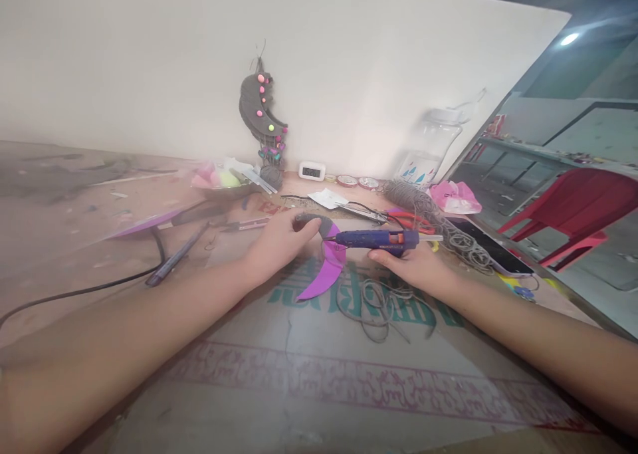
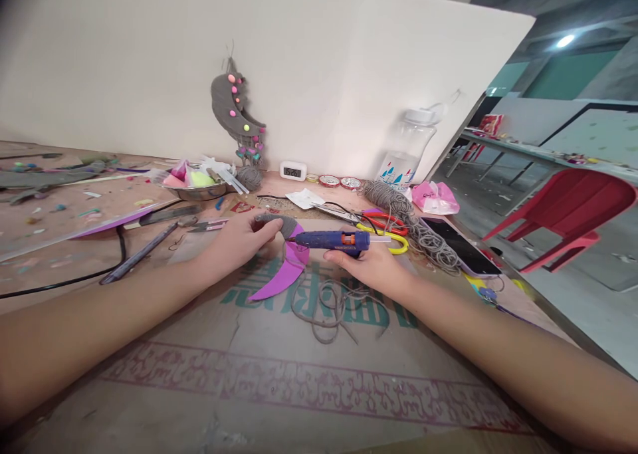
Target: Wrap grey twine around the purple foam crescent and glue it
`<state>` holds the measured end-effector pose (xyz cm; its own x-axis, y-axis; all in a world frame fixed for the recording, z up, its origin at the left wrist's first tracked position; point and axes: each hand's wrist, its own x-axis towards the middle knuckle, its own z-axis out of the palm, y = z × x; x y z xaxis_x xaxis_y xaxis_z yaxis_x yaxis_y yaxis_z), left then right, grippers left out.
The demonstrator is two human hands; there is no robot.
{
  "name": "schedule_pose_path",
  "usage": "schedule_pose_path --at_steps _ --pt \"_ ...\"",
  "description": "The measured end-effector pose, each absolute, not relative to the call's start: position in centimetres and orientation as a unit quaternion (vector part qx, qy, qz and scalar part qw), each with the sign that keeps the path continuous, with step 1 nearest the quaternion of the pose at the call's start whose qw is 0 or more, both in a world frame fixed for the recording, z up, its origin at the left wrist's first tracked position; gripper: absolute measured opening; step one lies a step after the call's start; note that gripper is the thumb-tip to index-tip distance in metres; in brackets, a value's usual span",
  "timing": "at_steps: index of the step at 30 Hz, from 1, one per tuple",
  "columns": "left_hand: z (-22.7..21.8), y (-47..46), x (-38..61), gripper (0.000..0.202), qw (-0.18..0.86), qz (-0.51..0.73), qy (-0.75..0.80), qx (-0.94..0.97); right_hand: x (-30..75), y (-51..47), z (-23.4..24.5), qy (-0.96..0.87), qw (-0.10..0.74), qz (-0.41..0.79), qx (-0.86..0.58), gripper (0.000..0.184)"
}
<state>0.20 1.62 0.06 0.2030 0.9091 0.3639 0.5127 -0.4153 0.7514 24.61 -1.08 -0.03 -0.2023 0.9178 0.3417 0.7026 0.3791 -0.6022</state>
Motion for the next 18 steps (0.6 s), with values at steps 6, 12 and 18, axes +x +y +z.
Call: schedule_pose_path --at_steps 6,12,18 --pt "0.27 1.55 0.35 0.025 0.245 0.41 0.479 0.736 24.65 -1.05 -0.15 -0.762 0.343 0.172 -0.522 0.03" --pt "0.05 1.6 0.22 0.027 0.261 0.407 0.482 0.731 24.67 -1.1 -0.25 -0.754 0.344 0.181 -0.529 0.031" --pt "0.05 1.61 0.24 0.026 0.263 0.408 0.476 0.733 24.61 -1.12 -0.16 -0.756 0.345 0.185 -0.524 0.03"
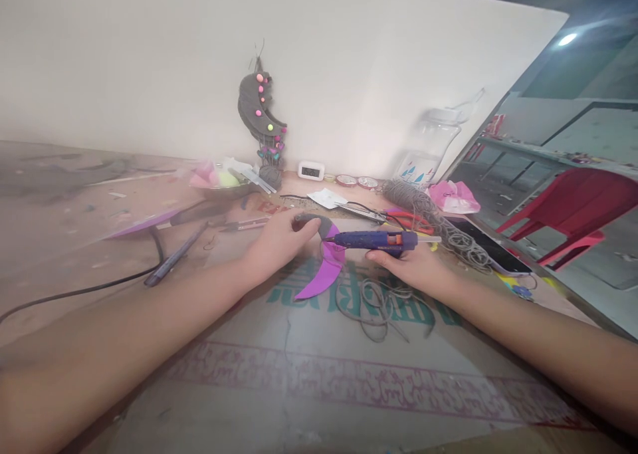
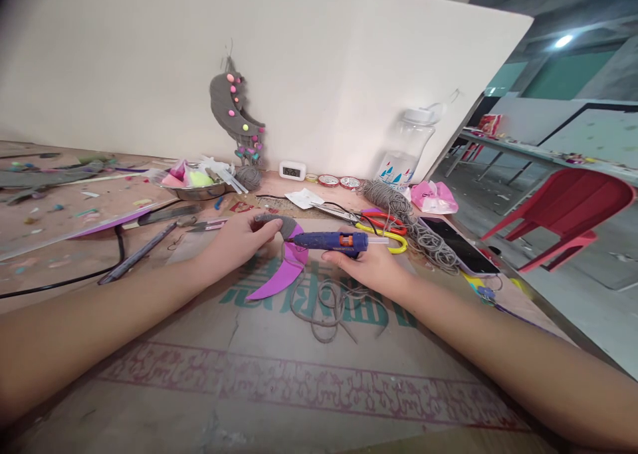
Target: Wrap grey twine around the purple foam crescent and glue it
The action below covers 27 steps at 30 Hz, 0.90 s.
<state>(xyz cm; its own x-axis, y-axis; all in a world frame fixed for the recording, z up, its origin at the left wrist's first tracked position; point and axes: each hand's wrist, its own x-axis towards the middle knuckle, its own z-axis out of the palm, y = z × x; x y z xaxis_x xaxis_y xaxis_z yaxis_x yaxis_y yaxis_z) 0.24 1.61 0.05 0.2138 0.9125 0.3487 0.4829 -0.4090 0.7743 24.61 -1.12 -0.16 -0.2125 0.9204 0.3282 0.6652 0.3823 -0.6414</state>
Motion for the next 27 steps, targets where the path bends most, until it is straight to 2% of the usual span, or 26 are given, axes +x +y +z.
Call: schedule_pose_path --at_steps 27 --pt "-0.01 1.6 0.21 0.028 0.273 0.402 0.485 0.727 24.5 -1.3 -0.14 -0.757 0.351 0.188 -0.518 0.029"
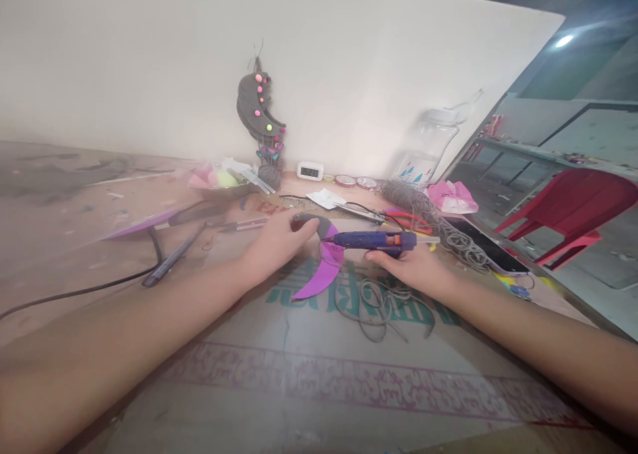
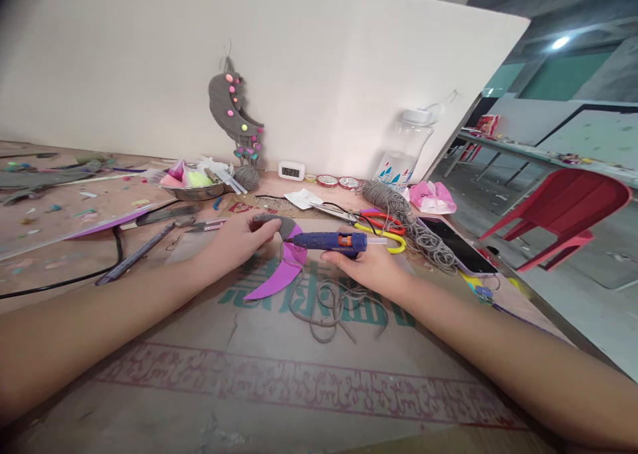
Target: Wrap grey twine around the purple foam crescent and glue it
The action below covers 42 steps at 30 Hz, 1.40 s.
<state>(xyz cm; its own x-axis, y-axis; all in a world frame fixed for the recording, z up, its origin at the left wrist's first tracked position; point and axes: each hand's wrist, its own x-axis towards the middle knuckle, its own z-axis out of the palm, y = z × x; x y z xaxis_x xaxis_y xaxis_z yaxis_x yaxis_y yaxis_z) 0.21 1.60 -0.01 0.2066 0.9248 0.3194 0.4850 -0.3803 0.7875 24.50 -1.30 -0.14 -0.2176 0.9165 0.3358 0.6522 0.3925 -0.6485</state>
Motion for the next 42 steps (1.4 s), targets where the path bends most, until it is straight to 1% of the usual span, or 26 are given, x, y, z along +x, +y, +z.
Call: schedule_pose_path --at_steps 14,23,31,36,39,42 --pt "0.05 1.55 0.19 0.026 0.269 0.406 0.483 0.728 24.38 -1.29 -0.09 -0.764 0.359 0.188 -0.502 0.028" --pt "-0.02 1.63 0.17 0.027 0.278 0.405 0.476 0.73 24.59 -1.29 -0.09 -0.765 0.349 0.175 -0.512 0.025" --pt "0.03 1.6 0.08 0.028 0.284 0.402 0.467 0.735 25.0 -0.94 -0.2 -0.756 0.345 0.134 -0.54 0.031" --pt "-0.06 1.65 0.03 0.027 0.278 0.399 0.47 0.736 24.94 -1.0 -0.23 -0.75 0.357 0.104 -0.548 0.032" --pt "-0.07 1.62 0.01 0.027 0.29 0.395 0.469 0.735 24.76 -1.13 -0.15 -0.733 0.37 0.079 -0.565 0.031" --pt "-0.15 1.66 0.03 0.026 0.307 0.397 0.462 0.732 24.7 -1.16 -0.01 -0.725 0.365 0.081 -0.578 0.03"
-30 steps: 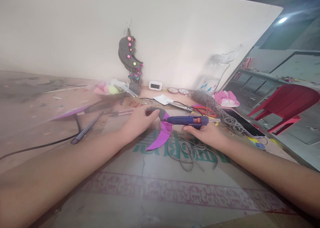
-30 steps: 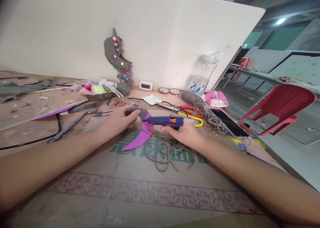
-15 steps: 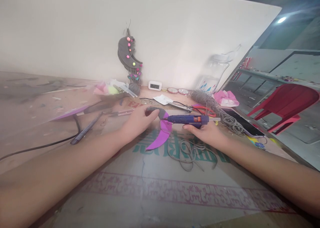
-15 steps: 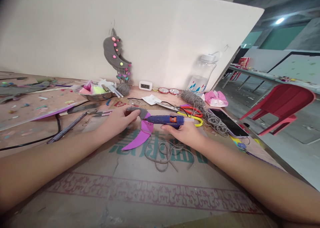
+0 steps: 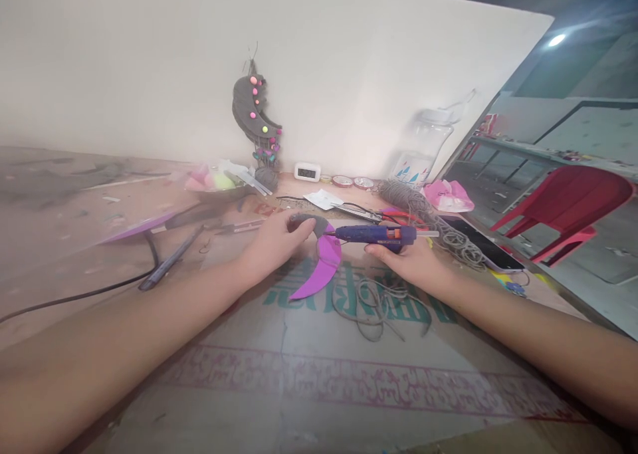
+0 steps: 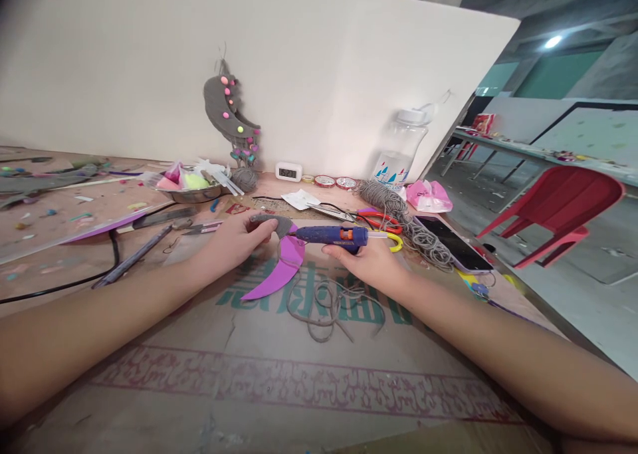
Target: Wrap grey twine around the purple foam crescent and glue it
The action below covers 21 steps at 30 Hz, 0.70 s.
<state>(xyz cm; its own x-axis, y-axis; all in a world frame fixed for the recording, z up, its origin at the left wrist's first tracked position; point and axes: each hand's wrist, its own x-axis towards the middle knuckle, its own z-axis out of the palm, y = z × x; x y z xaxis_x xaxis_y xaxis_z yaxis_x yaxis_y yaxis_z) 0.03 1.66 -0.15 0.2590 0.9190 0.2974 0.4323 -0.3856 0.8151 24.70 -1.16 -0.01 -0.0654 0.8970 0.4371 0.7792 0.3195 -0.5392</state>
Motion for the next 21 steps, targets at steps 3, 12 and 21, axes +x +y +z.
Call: schedule_pose_path --at_steps 3,12,21 --pt "-0.26 1.78 0.05 0.027 0.312 0.4 0.458 0.73 24.79 -1.02 0.07 -0.723 0.369 0.091 -0.577 0.031" --pt "-0.14 1.69 0.11 0.028 0.298 0.415 0.455 0.729 24.98 -0.84 0.12 -0.711 0.384 0.092 -0.582 0.03" --pt "0.21 1.53 0.13 0.03 0.238 0.392 0.496 0.738 25.18 -0.41 0.27 -0.703 0.384 0.075 -0.594 0.032"
